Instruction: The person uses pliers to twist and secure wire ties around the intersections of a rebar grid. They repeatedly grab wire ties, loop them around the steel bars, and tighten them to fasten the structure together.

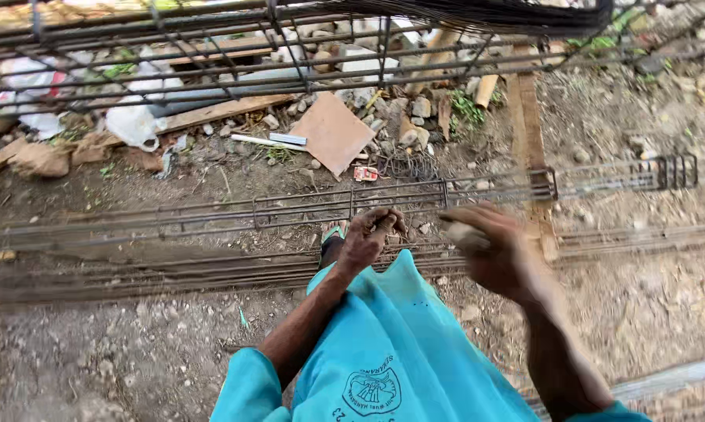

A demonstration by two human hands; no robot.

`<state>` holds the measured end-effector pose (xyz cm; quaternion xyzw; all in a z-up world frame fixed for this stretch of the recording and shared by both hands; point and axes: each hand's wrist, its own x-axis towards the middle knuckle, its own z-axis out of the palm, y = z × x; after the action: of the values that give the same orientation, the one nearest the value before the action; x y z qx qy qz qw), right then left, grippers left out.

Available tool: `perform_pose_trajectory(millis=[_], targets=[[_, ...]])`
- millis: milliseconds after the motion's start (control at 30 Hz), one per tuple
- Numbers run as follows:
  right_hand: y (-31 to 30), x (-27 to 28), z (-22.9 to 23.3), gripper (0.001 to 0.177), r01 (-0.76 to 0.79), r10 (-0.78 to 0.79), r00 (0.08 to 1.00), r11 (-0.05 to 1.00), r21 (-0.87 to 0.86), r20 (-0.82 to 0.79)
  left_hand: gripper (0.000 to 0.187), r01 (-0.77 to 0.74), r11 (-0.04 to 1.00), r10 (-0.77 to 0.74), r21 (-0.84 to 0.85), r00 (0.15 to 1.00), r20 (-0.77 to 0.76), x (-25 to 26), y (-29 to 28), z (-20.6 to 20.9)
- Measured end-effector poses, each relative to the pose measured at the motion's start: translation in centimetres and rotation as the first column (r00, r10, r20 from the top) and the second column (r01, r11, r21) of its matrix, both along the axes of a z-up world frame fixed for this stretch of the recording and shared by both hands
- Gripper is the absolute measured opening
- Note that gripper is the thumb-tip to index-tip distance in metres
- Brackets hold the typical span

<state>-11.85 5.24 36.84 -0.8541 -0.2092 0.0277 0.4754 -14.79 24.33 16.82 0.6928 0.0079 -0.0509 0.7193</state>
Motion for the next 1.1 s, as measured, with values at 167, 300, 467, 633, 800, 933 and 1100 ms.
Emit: perform_pose_trajectory(millis=[167,300,467,633,800,933,1100], targets=[[4.9,0.9,-15.4,0.003,0.000,0.013,0.919,0.999,0.033,-0.395,0.009,-0.133,0.955,0.129,-0.264,0.991,-0.031,1.0,1.9,-2.2],[8.0,0.5,-16.0,0.042,0.201,-0.073,0.778,0.970,0.138,-0.624,0.015,-0.093,0.967,0.072,-0.237,0.993,-0.097,1.8,5.1,-3.1],[8.2,-0.1,-20.3,0.026,0.104,-0.143,0.799,0.990,-0.100,-0.584,0.021,-0.176,0.927,0.049,-0.330,0.932,-0.360,2.0,6.3,-4.8],[6.9,0.9,-23.8,0.009,0.068,-0.218,0.810,0.957,-0.283,-0.544,0.023,-0.098,0.962,-0.029,-0.257,0.894,-0.448,4.0,8.3,-9.6],[6.4,1.6,-22.5,0.028,0.582,-0.446,0.478,0.806,-0.108,-0.757,0.015,0.057,0.815,-0.049,0.576,0.998,-0.030,7.0,11.6,-14.5],[4.4,1.9,-25.8,0.024,0.511,-0.499,0.608,0.841,-0.177,-0.617,0.017,0.073,0.991,-0.026,0.108,0.923,-0.385,8.6,7.7,-12.3],[5.7,1.9,-26.6,0.029,0.437,-0.476,0.641,0.871,-0.223,-0.602,0.024,0.143,0.971,-0.222,-0.190,0.836,-0.502,9.0,3.4,-7.2]])
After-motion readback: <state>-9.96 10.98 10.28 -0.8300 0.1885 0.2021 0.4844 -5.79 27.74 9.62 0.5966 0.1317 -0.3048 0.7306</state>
